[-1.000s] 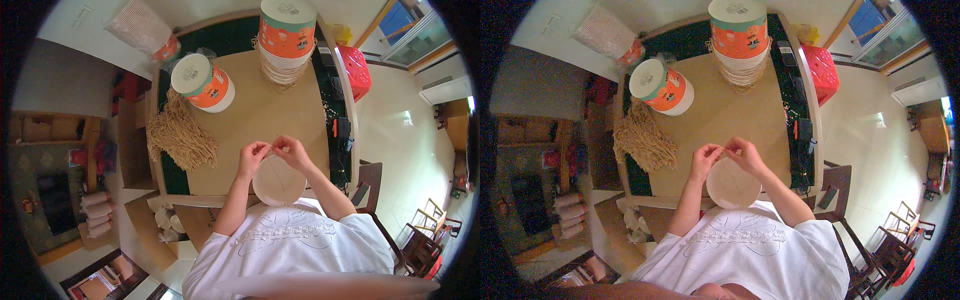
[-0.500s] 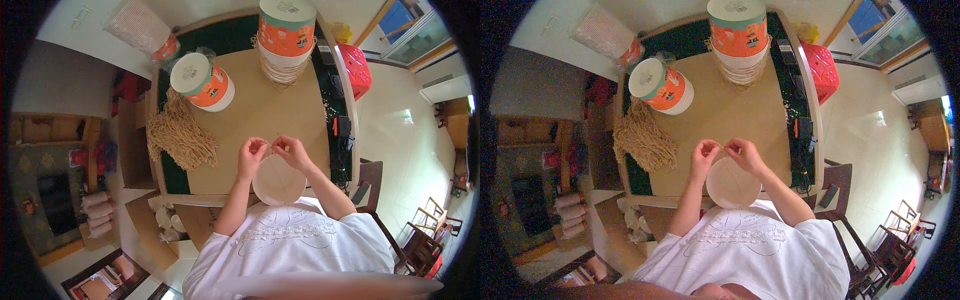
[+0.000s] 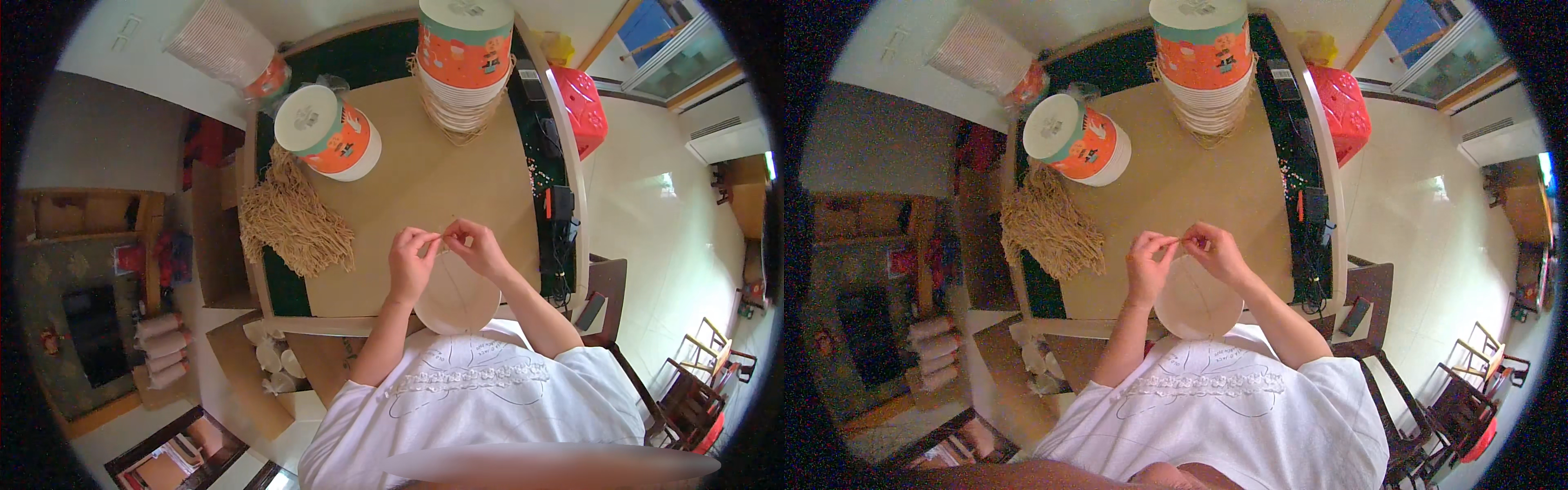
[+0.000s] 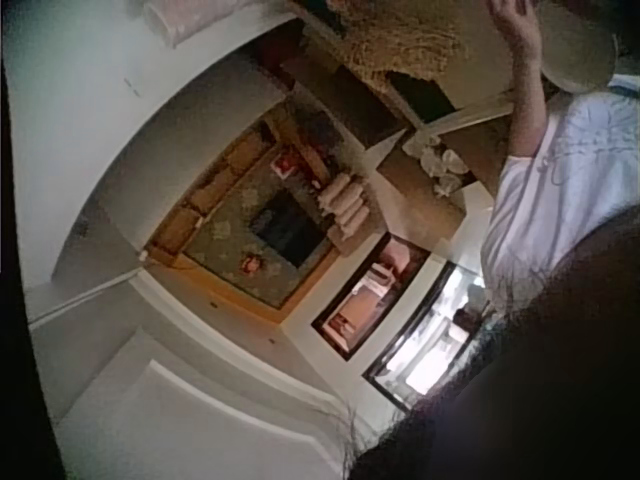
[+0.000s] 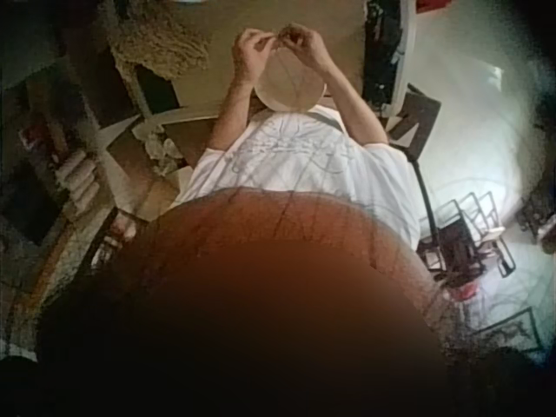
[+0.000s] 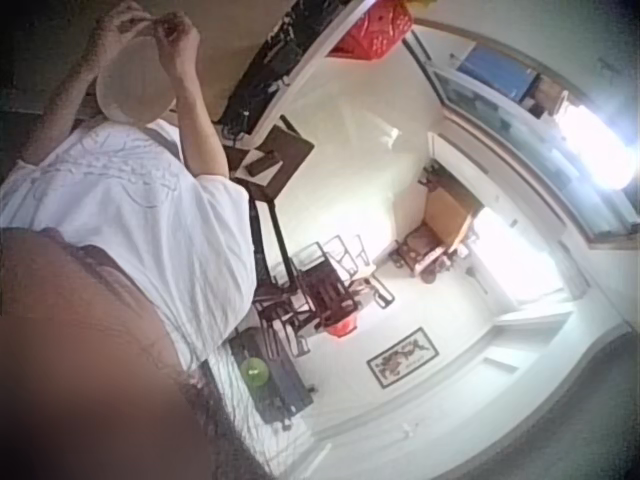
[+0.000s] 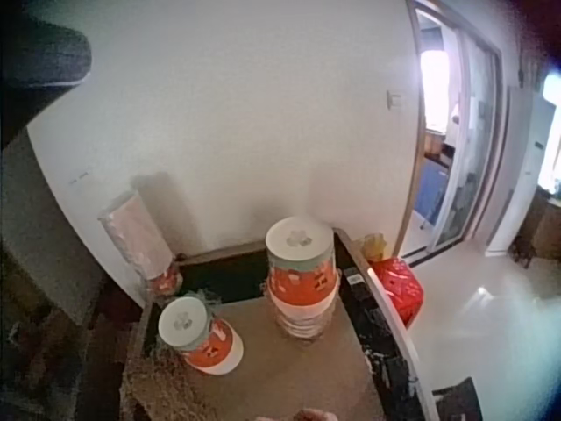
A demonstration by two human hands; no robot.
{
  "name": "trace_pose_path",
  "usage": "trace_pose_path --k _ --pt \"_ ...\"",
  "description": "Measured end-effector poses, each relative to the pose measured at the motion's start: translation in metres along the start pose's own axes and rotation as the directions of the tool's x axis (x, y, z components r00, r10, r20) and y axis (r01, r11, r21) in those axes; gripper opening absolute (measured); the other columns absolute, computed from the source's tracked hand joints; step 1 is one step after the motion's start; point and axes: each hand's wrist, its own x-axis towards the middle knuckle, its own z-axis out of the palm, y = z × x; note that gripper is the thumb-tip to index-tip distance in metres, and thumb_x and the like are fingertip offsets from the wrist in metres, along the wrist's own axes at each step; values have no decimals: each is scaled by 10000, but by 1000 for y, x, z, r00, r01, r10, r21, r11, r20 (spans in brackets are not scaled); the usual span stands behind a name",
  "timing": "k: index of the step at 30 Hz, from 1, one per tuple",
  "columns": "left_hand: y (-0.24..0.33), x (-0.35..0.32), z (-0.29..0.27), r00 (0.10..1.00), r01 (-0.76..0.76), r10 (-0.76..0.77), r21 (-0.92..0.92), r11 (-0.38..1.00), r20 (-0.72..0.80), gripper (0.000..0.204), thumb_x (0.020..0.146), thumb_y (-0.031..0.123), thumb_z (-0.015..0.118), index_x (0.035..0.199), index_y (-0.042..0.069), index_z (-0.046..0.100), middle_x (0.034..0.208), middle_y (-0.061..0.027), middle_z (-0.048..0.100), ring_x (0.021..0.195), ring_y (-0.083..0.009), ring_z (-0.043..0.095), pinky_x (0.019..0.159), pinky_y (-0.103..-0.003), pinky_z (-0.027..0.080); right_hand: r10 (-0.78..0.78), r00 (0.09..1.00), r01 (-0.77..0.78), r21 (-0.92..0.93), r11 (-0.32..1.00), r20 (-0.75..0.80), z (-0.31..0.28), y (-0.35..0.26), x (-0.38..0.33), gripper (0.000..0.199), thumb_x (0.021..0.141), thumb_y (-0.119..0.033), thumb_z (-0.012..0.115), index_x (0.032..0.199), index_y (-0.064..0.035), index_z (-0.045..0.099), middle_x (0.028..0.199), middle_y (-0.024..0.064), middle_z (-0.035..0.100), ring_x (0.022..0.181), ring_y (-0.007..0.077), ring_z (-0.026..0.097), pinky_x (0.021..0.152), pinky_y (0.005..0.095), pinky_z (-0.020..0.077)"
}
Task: The recorder is threading a thin material through the bottom of a white paper bowl as part of a manual assembly process.
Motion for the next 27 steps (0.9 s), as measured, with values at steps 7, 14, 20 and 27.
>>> trace_pose_path --k 7,14,20,27 --pt "-1 -1 1 1000 -25 25 14 1000 1 100 706 51 666 804 70 654 765 -52 580 731 -196 560 666 -306 452 -20 1000 20 -16 1000 10 0 5 1 75 771 -73 606 824 -25 586 704 48 578 614 113 499 583 259 439" --pt "-3 -1 1 995 -104 103 62 993 6 106 704 49 662 807 66 647 769 -60 582 754 -220 559 666 -327 451 -34 999 34 -24 999 16 0 3 0 83 761 -62 611 827 -21 582 712 64 573 614 129 515 582 264 447" --pt "-3 -2 2 989 -145 145 81 986 1 110 710 40 651 815 67 635 768 -62 583 745 -223 561 669 -330 451 -53 998 54 -40 998 15 0 1 0 88 763 -67 614 831 -18 587 717 68 577 615 132 522 581 265 448" --pt "-6 -4 4 999 -8 9 -20 1000 36 97 750 46 631 846 43 622 787 -59 594 712 -194 580 662 -304 465 -27 1000 28 -56 998 16 -1 -1 1 97 778 -96 612 832 -16 595 730 72 587 615 141 522 585 274 448"
